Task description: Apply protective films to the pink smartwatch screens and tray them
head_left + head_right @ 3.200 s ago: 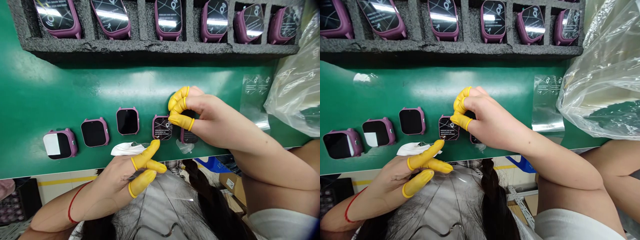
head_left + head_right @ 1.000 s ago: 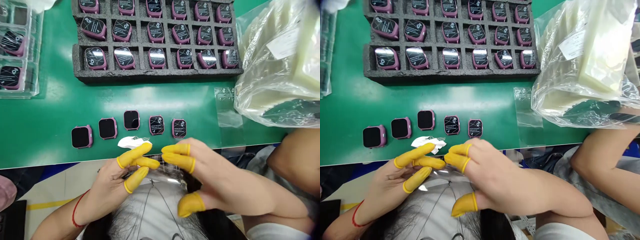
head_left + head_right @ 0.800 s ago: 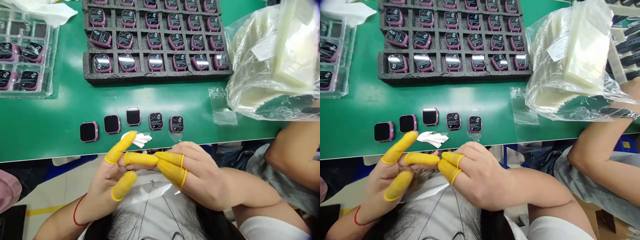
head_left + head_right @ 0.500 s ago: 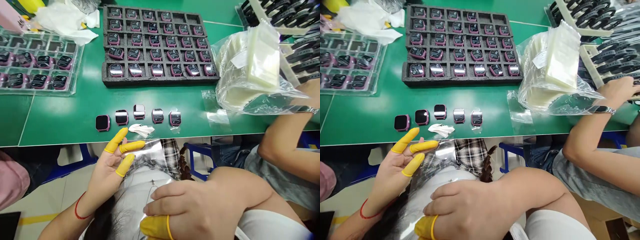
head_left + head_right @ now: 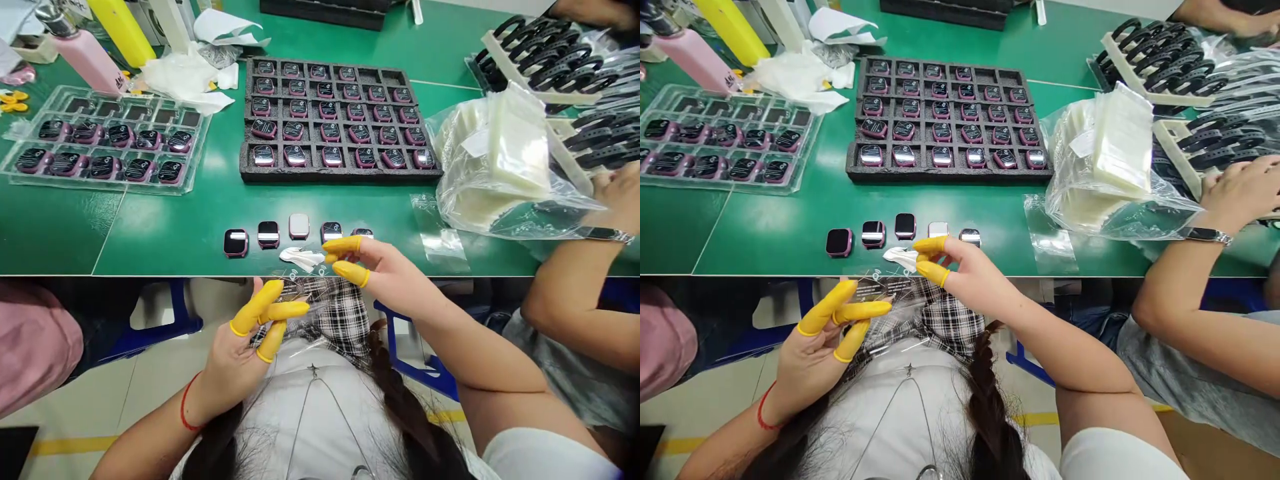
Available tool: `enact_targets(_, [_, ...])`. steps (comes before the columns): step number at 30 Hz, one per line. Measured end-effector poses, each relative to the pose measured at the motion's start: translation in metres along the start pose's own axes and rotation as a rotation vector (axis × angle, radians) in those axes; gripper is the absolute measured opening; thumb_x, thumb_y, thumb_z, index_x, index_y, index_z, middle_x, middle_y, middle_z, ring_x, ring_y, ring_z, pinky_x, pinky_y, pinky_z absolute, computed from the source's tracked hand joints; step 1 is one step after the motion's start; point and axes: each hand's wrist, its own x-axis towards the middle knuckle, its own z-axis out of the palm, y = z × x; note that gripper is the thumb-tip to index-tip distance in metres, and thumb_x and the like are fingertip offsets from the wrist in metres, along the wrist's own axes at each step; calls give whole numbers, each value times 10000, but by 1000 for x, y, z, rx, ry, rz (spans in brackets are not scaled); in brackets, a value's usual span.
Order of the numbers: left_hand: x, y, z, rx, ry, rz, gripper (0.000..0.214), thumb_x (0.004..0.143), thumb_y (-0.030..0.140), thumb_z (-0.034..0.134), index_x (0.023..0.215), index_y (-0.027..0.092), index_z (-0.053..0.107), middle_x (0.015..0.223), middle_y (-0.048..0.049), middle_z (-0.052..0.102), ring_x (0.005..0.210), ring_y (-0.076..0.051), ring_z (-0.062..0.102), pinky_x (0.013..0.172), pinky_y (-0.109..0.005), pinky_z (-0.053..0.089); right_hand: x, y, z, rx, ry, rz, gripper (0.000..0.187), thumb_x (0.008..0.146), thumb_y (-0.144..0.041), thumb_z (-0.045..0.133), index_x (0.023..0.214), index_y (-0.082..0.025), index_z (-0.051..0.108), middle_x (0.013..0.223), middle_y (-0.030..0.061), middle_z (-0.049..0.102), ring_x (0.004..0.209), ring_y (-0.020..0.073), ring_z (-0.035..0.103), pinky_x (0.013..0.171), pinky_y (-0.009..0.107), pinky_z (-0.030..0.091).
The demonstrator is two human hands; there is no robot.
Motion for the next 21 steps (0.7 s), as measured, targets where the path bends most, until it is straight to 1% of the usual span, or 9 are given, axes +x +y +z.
enact_targets(2, [1,-1,-1,2,-5,-4,616,885,35,638,1380,389,540,1146,33,757,1150,-178,679,1239,-425,249,4,0,4,30,-50,31,278,852,-285,635,1091,-154,684,989,72,710,874,165,640,833,361,527])
enact_targets(4, [5,0,-2,-71,4,-24,593,884,63,655,1368,390,554,1237,15,718,1182,-187,660,1213,-407,311,4,-2,7,19,-70,26,245,845,-246,642,1064,-149,688,930,55,708,832,151,639,804,337,530])
enact_targets(5, [8,1,-3,-137,22,-62,565,890,92,659,1367,377,557,1273,-2,699,1186,-198,658,1184,-408,364,4,-3,7,2,-82,6,220,850,-232,645,1048,-148,686,902,47,707,815,145,640,785,323,529])
enact_targets(7, [16,4,-4,-295,64,-210,507,901,159,667,1369,323,562,1270,-48,700,1155,-228,678,1105,-420,465,5,-4,6,-54,-105,-103,165,870,-199,648,1025,-150,677,860,34,706,790,137,638,751,298,521])
enact_targets(9, [26,6,-7,-447,74,-400,459,894,202,687,1340,253,595,1194,-89,734,1098,-253,706,1041,-420,523,7,-4,2,-145,-114,-287,112,891,-158,642,1000,-160,664,845,22,711,771,129,617,728,284,504])
enact_targets(11, [38,6,-10,-594,31,-532,400,877,221,708,1272,218,650,1129,-101,758,1050,-258,726,990,-382,559,12,-3,-3,-230,-106,-443,97,897,-136,648,989,-165,648,843,12,715,767,126,595,723,281,486])
enact_targets(13, [48,3,-12,-702,-11,-613,341,867,235,721,1206,209,693,1102,-102,766,1001,-246,743,941,-332,581,18,-1,-7,-283,-103,-512,99,895,-134,656,985,-170,634,849,8,715,769,127,588,736,290,477])
enact_targets(17, [60,-3,-14,-717,-31,-699,358,862,303,736,1196,182,704,1101,-131,761,983,-250,748,911,-308,590,29,2,-13,-311,-138,-523,72,906,-133,633,960,-178,617,806,-1,691,754,129,584,755,309,459])
enact_targets(21, [63,-5,-15,-672,20,-673,325,900,293,694,1218,227,696,1112,-91,763,998,-219,744,933,-286,576,37,5,-16,-308,-172,-471,58,906,-127,622,922,-180,606,776,-3,669,739,126,570,747,303,433])
